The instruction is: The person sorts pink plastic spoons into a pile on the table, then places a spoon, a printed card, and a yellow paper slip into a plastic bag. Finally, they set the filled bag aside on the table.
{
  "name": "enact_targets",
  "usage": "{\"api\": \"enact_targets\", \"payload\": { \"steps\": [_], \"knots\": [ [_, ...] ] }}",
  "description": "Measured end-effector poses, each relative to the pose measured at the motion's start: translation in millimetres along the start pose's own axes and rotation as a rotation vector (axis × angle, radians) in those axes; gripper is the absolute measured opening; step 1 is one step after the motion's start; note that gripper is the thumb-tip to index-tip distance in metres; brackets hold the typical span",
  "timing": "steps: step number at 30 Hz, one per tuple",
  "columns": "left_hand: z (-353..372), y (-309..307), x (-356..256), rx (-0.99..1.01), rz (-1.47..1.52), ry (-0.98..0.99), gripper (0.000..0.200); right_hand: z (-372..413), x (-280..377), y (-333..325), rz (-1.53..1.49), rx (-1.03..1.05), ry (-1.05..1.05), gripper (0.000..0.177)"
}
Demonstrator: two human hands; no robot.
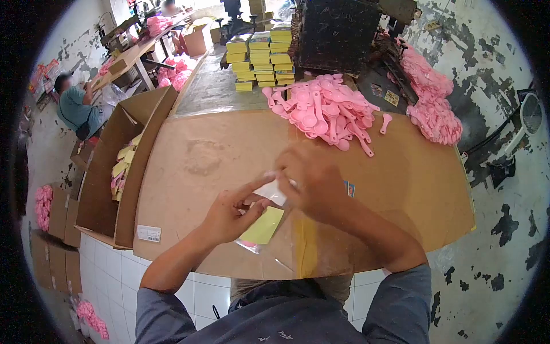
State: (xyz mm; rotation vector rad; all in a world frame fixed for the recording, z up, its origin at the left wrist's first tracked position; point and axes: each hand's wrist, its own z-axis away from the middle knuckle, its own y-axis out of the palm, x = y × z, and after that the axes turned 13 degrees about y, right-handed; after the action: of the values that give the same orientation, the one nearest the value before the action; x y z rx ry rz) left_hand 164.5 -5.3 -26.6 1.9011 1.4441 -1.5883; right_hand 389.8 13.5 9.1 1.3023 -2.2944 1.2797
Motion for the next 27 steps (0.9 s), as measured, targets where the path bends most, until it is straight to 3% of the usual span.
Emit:
{"api": "enact_targets", "payload": {
  "steps": [1,3,5,7,9,12,15,18,20,22,26,27],
  "knots": [
    [1.8,-0.1,2.6,-0.014,-0.007,0.030,0.052,-0.2,-6.6,-3.9,-0.162,-0.003,0.129,0.008],
    [4.1,0.3,9.9,-0.039,-0.019,0.095,0.050,-8.6,-18.4,-42.5,-0.151,0.032,0.307,0.004],
    [4.2,0.0,12.2,-0.087,0.135,0.026,0.047,-8.9,-37.6,-92.6,-0.415,0.200,0.525,0.005],
    [2.5,-0.5,11.6,-0.146,0.239,-0.014,0.045,17.4,-86.9,-162.3,-0.564,0.205,0.656,0.003],
    [-0.8,-1.7,3.8,-0.214,0.297,-0.029,0.042,30.2,-141.4,-215.1,-0.946,0.178,0.491,0.010],
    [-2.4,-1.3,-1.2,-0.255,0.331,-0.024,0.041,70.6,-208.0,-257.7,0.357,0.071,0.817,0.018],
    [-2.7,-0.7,2.0,-0.246,0.321,-0.034,0.040,132.8,-266.6,-266.0,1.185,-0.210,0.514,0.024],
    [-5.7,-0.7,3.8,-0.268,0.412,-0.049,0.036,96.2,-199.0,-234.3,0.823,-0.314,0.840,0.024],
    [-8.1,1.5,9.8,-0.286,0.433,-0.071,0.034,63.3,-145.9,-197.4,0.787,-0.269,0.672,0.024],
    [-8.9,3.4,18.2,-0.297,0.449,-0.082,0.033,39.9,-102.6,-147.5,0.339,-0.117,0.511,0.026],
    [-7.0,5.4,28.7,-0.294,0.435,-0.102,0.033,24.0,-32.7,-55.4,-0.233,0.388,0.503,0.041],
    [-6.4,5.0,30.4,-0.289,0.420,-0.112,0.033,21.0,-21.4,-36.1,-0.284,0.422,0.454,0.042]
  ]
}}
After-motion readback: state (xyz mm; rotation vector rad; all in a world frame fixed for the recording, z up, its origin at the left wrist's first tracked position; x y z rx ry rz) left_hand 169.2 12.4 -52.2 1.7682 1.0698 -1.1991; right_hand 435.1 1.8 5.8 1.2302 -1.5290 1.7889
